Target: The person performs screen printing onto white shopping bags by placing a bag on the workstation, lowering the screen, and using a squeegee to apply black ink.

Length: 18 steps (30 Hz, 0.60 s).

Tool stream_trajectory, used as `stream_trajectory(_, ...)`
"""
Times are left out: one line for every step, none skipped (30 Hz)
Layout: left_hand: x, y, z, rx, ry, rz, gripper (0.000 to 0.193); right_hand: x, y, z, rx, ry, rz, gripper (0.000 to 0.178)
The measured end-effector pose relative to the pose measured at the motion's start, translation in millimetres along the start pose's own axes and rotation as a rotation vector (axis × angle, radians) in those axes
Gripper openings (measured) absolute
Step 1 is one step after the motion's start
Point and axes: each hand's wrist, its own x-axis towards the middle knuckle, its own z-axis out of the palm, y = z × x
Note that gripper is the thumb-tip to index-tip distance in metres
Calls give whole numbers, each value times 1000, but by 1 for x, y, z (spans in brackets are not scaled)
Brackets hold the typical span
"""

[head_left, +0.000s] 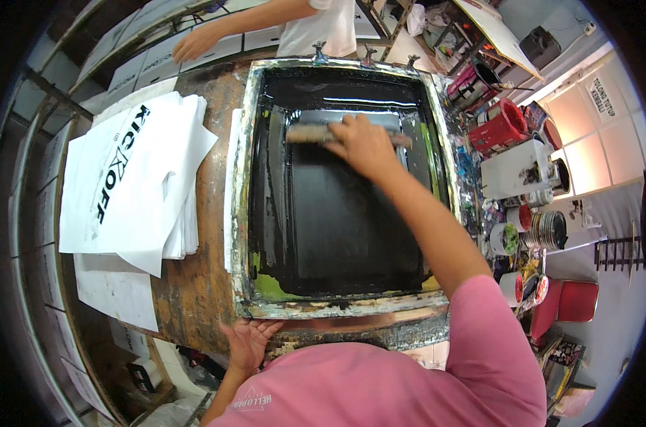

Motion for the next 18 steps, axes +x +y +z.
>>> stream_trajectory(0,-2,-8,-19,-24,8,98,20,16,3,-11,22,-23,33)
stream_trajectory(0,-7,-21,-77,-87,37,97,39,28,6,-56,-36,-27,34)
stream_trajectory(-2,-6,-20,-80,-89,35,97,57,31,-6,-28,-129,-3,40)
stream_trajectory(-3,-5,-19,-81,-93,31,98,70,42,-8,-4,-171,-15,42)
stream_trajectory(-3,-3,-18,-79,-99,27,98,82,53,-11,19,-210,-27,45)
stream_trajectory(-2,-2,-17,-75,-119,42,99,92,55,-21,62,-272,-21,46)
stream_trajectory(-2,-2,-16,-70,-142,53,101,98,57,-23,71,-231,-33,46)
stream_trajectory(-3,-2,-14,-66,-165,61,102,99,60,-21,80,-193,-42,45)
stream_trajectory(-1,-3,-15,-101,-235,73,100,97,63,-20,87,-155,-47,45)
stream_trajectory(3,-3,-20,-135,-307,83,98,92,65,-18,42,-157,-36,44)
stream_trajectory(5,-4,-23,-171,-373,93,96,85,63,-12,18,-130,-38,43)
stream_trajectory(5,-4,-26,-168,-392,85,96,76,60,-6,-7,-103,-37,42)
stream_trajectory(6,-4,-26,-167,-408,80,96,68,51,-8,-31,-76,-40,42)
stream_trajectory(6,-3,-25,-164,-426,73,95,57,43,-11,-50,-79,-30,40)
stream_trajectory(5,-3,-25,-147,-424,76,95,44,31,-13,-78,-62,-44,41)
stream_trajectory(6,-2,-24,-129,-428,75,94,29,21,-18,-57,-62,-53,40)
stream_trajectory(6,-1,-22,-108,-431,77,94,12,8,-25,-35,-60,-63,39)
stream_trajectory(6,-1,-20,-98,-431,83,94,-7,-9,-35,-25,-84,-46,39)
